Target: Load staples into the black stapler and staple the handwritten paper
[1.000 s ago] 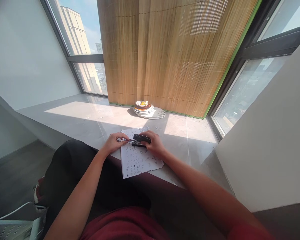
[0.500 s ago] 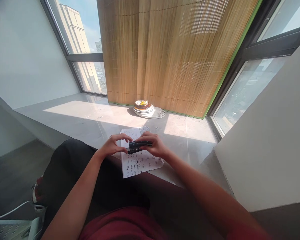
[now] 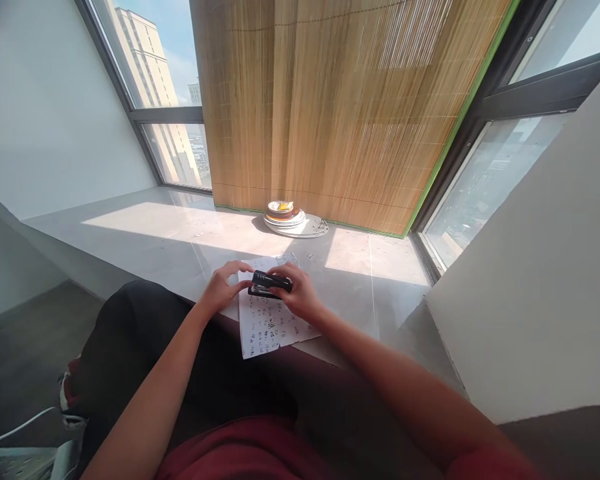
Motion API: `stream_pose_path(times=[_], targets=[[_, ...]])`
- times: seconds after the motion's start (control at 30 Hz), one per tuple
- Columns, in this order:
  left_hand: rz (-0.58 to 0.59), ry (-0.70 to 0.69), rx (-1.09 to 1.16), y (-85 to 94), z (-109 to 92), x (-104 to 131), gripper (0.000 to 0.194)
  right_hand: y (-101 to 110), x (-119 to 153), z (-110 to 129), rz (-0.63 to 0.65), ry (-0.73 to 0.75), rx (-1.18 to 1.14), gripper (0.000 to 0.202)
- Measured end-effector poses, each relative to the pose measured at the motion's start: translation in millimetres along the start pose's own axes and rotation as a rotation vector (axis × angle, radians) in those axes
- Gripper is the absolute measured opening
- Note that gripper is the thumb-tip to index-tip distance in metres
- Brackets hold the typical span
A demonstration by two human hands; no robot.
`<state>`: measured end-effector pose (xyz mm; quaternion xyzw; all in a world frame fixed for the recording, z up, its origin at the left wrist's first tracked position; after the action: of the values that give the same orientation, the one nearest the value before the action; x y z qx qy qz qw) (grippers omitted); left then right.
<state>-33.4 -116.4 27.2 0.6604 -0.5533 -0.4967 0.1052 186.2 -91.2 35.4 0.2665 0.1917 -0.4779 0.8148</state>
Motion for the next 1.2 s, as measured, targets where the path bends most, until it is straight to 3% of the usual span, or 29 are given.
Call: stream_pose_path(times=[0.1,0.27,0.47,0.57,0.67,0.77,0.87,1.07,1.2], targets=[[-0.081,0.072,-0.088,0.2,12.6,-0.3,0.027,-1.2,-2.3,-6.1,0.002,-0.055,0.068,0.026],[-0.012,0.099,-0.092,-7.2,21.5,0.8,0.034,6.7,-2.7,-2.0,0.168,-0.190,0.189,0.035],[-0.026,0.100,-0.068,-7.9,25.8,1.2,0.036,44.7,-4.8,-14.6,0.260,-0.332,0.251,0.038],[-0.062,0.128,-0.017,-4.8,28.0,0.7,0.037,66.4,-12.6,-36.3,0.133,-0.350,0.290,0.036],[-0.117,0.150,0.038,1.6,29.6,0.3,0.037,76.4,-18.3,-59.7,-0.036,-0.340,0.583,0.039],[-0.159,0.169,0.058,7.2,33.3,0.9,0.036,57.4,-21.6,-91.8,0.132,-0.462,0.856,0.050],[-0.197,0.200,0.075,10.6,38.8,2.6,0.035,29.5,-36.8,-111.7,0.297,-0.483,0.945,0.057],[-0.223,0.228,0.134,10.5,45.6,5.7,0.033,-20.4,-93.7,-120.8,0.297,-0.408,0.953,0.051],[-0.226,0.267,0.173,9.4,50.7,7.5,0.031,-38.4,-109.5,-120.8,0.274,-0.370,0.935,0.050]])
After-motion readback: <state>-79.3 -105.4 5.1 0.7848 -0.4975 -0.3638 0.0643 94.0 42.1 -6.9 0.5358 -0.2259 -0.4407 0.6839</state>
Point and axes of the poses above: each hand's wrist, its own x-axis away from the middle knuckle, its own y-axis out of the back of the hand, z = x × y, the point moved 6 cm from there along -x, towards the middle knuckle, and after that the axes turned 12 degrees about -x, right-handed, at the moved point
